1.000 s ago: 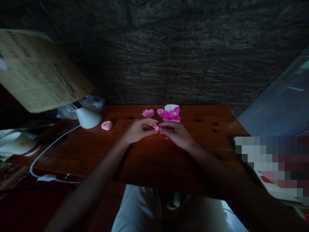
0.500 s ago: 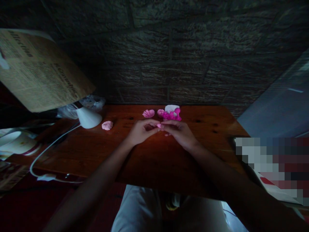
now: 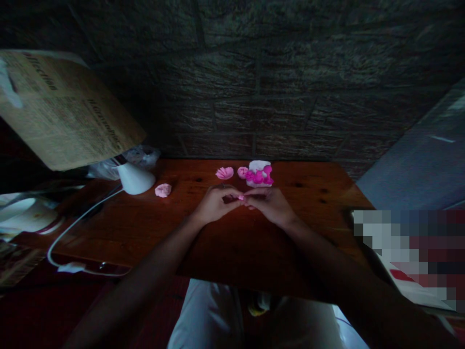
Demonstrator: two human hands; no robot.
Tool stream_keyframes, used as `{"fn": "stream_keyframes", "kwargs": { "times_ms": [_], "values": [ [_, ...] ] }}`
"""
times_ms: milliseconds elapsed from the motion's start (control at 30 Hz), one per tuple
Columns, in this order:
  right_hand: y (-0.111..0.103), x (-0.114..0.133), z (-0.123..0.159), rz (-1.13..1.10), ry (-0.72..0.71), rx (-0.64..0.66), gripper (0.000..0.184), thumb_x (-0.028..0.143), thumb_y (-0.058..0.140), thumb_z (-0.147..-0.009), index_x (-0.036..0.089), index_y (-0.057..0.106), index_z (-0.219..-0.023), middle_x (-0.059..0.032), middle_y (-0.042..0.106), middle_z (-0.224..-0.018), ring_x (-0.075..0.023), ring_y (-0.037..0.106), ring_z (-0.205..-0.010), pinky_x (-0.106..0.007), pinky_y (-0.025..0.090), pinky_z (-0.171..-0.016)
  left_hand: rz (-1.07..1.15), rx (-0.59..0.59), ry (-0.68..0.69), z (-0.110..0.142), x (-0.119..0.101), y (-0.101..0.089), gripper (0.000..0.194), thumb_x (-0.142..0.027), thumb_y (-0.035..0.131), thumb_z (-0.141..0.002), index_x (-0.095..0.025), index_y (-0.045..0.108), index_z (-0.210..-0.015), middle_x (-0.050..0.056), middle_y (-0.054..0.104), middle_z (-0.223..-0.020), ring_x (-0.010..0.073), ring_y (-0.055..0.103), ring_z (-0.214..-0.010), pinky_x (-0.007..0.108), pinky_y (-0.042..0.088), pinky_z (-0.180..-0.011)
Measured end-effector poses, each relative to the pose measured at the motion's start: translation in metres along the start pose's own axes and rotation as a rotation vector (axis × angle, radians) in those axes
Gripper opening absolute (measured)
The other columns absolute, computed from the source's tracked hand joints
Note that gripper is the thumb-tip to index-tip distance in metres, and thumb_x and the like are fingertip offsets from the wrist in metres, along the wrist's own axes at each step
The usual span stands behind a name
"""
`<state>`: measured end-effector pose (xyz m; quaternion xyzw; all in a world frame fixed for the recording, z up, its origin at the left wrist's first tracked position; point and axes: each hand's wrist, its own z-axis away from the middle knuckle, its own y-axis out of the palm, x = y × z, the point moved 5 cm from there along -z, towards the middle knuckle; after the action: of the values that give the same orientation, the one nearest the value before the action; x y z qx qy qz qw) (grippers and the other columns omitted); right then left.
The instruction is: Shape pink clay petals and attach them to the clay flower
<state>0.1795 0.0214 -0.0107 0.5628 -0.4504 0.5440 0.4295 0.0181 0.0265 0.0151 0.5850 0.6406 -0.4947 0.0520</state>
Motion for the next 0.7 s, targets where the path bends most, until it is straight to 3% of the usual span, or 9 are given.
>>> {"fn": "stream_keyframes", "kwargs": {
  "times_ms": [267, 500, 600, 633, 700],
  "values": [
    [0.0, 0.004, -0.003, 0.045, 0.03, -0.049, 0.013, 0.029, 0.076, -0.062, 0.019, 0.072, -0.069, 0.0013, 0.069, -0.064, -0.0117, 0.059, -0.056, -0.026, 0.047, -0.057, 0.02, -0.002, 0.002, 0.0, 0.001, 0.001, 0.014, -0.03, 0.075, -0.089, -0.017, 0.077, -0.088, 0.006, 0.079, -0.088, 0.0157, 0.073, -0.078, 0.026, 0.057, -0.073],
    [0.003, -0.004, -0.006, -0.177, 0.122, -0.073, 0.018, 0.032, 0.078, -0.059, 0.019, 0.071, -0.069, 0.0019, 0.066, -0.063, -0.0102, 0.056, -0.058, -0.025, 0.045, -0.059, 0.135, -0.018, -0.073, -0.001, 0.006, 0.003, 0.023, -0.037, 0.071, -0.091, -0.015, 0.076, -0.091, 0.008, 0.078, -0.09, 0.0163, 0.072, -0.081, 0.025, 0.055, -0.074],
    [0.001, -0.007, -0.004, -0.227, 0.159, -0.026, 0.02, 0.031, 0.082, -0.056, 0.019, 0.073, -0.069, 0.0004, 0.067, -0.068, -0.0105, 0.057, -0.062, -0.024, 0.045, -0.06, 0.147, -0.036, -0.122, -0.001, 0.016, 0.0, 0.027, -0.041, 0.071, -0.09, -0.014, 0.074, -0.091, 0.008, 0.077, -0.089, 0.0166, 0.071, -0.08, 0.026, 0.055, -0.073],
    [0.0, -0.008, -0.003, -0.227, 0.167, -0.008, 0.02, 0.032, 0.082, -0.056, 0.019, 0.072, -0.067, -0.0003, 0.067, -0.068, -0.0109, 0.057, -0.063, -0.025, 0.045, -0.06, 0.134, -0.086, -0.145, 0.0, 0.022, -0.005, 0.029, -0.043, 0.072, -0.088, -0.014, 0.074, -0.089, 0.008, 0.077, -0.087, 0.0162, 0.07, -0.078, 0.026, 0.055, -0.071],
    [-0.001, -0.008, 0.001, -0.216, 0.202, 0.031, 0.022, 0.033, 0.084, -0.056, 0.018, 0.071, -0.065, -0.0013, 0.068, -0.067, -0.0111, 0.056, -0.061, -0.026, 0.046, -0.059, 0.114, -0.296, -0.21, 0.004, 0.034, -0.024, 0.035, -0.049, 0.073, -0.085, -0.014, 0.071, -0.086, 0.007, 0.075, -0.084, 0.0145, 0.067, -0.072, 0.025, 0.054, -0.067]
  ]
}}
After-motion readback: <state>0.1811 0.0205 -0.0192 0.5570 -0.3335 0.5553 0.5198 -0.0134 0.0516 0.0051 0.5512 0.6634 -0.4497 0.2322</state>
